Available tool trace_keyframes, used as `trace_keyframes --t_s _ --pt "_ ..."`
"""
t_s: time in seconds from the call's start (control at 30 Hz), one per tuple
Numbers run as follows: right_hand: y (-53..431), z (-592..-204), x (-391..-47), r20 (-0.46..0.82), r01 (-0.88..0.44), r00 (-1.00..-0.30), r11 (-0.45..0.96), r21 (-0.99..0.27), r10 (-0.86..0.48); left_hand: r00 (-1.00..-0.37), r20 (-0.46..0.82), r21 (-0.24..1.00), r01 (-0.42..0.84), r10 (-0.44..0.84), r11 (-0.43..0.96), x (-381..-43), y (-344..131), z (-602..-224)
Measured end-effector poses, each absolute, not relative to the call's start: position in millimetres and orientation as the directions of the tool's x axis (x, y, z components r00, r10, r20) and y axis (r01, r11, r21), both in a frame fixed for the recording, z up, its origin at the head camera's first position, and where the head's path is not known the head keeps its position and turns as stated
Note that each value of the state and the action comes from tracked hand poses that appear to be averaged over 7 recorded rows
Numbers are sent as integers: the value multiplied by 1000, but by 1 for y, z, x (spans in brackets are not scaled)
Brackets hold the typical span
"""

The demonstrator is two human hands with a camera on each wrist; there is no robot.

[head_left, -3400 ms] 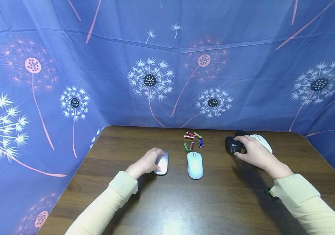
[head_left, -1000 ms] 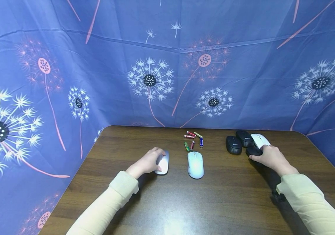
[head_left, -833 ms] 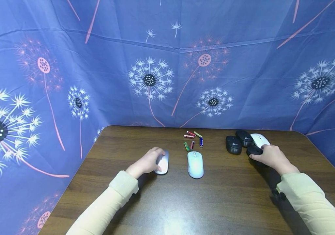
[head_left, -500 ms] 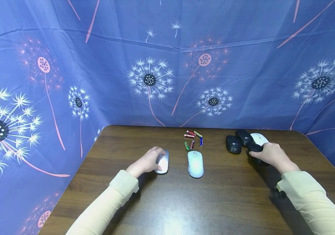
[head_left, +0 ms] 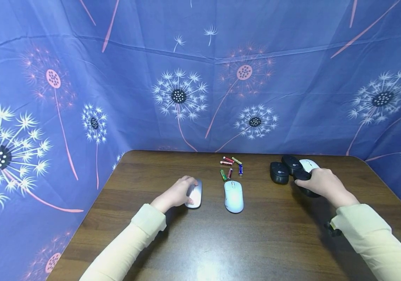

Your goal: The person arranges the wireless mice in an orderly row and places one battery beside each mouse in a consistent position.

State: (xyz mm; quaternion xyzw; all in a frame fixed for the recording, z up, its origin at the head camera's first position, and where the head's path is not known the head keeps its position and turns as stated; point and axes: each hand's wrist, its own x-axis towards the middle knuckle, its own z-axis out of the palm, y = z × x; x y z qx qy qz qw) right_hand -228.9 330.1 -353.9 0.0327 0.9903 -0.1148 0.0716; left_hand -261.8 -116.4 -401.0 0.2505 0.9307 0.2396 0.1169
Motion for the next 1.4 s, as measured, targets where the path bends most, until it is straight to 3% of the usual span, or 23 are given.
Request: trace_keyframes --t_s 0.6,0.83,1.4 --pt "288 -338 -222 -71 33 -997 968 -248 16 -849 -99 503 408 520 762 -263 -117 -403" --pt "273 -337 -220 -101 62 -994 963 -261 36 -840 -105 494 420 532 761 -264 -118 -405" --pt "244 -353 -215 -90 74 -995 959 -273 51 -845 -83 500 423 528 756 -265 -118 -406"
